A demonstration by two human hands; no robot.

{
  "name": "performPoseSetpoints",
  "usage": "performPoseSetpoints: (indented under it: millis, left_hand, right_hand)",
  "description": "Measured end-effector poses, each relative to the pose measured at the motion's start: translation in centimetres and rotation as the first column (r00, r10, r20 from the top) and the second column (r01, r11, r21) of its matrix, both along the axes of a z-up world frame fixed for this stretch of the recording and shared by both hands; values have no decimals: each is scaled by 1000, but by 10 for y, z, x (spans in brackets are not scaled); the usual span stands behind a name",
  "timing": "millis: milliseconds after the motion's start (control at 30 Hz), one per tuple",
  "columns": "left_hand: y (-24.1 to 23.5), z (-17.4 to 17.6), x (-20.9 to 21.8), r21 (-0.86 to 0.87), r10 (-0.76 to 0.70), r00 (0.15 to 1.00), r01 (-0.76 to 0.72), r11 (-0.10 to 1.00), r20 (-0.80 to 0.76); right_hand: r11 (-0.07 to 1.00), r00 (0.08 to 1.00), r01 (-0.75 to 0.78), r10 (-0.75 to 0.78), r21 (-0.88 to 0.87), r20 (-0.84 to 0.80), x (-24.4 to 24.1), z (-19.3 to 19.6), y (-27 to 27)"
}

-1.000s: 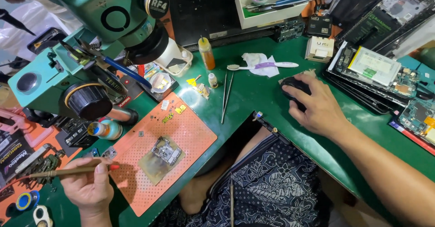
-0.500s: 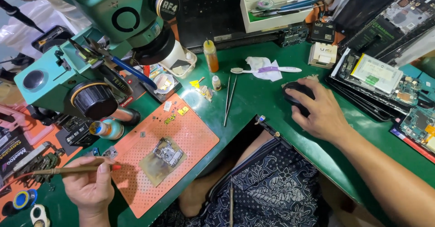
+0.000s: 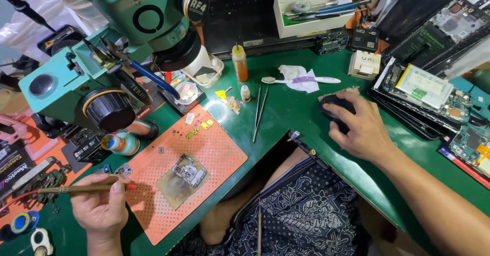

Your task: The person uses a soldering iron and a multimeter probe to work on a small circuit board placed on an orange mat. They apply a liquid from a small bottle to the board and later use a computer mouse while continuing to solder.

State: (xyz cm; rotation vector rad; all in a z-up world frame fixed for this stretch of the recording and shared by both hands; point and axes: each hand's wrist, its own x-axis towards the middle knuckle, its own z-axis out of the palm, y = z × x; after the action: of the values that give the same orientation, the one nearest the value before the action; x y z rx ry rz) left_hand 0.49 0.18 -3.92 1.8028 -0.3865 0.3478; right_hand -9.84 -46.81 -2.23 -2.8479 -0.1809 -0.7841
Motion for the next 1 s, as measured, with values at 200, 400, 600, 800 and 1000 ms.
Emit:
performPoseSetpoints:
  millis: [200, 400, 600, 800, 1000]
  left_hand:
    - [-1, 2, 0, 9, -14, 1000, 13, 1000, 24]
    - [-2, 3, -1, 11, -14, 1000, 14, 1000, 18]
    - [-2, 4, -2, 18, -7, 1000, 7, 1000, 9]
    - [-3, 6, -2, 42, -8, 999, 7, 999, 32]
    - [-4, 7, -2, 49, -14, 999, 12, 999, 38]
  right_hand:
    - [994, 994, 110, -110, -11, -1, -1, -3, 1]
    - [993, 993, 119, -119, -11, 15, -1, -3, 1]
    - [988, 988, 152, -152, -8, 14, -1, -2, 3]
    - [984, 985, 174, -174, -23, 15, -1, -3, 3]
    - [983, 984, 180, -180, -21, 1, -1, -3, 3]
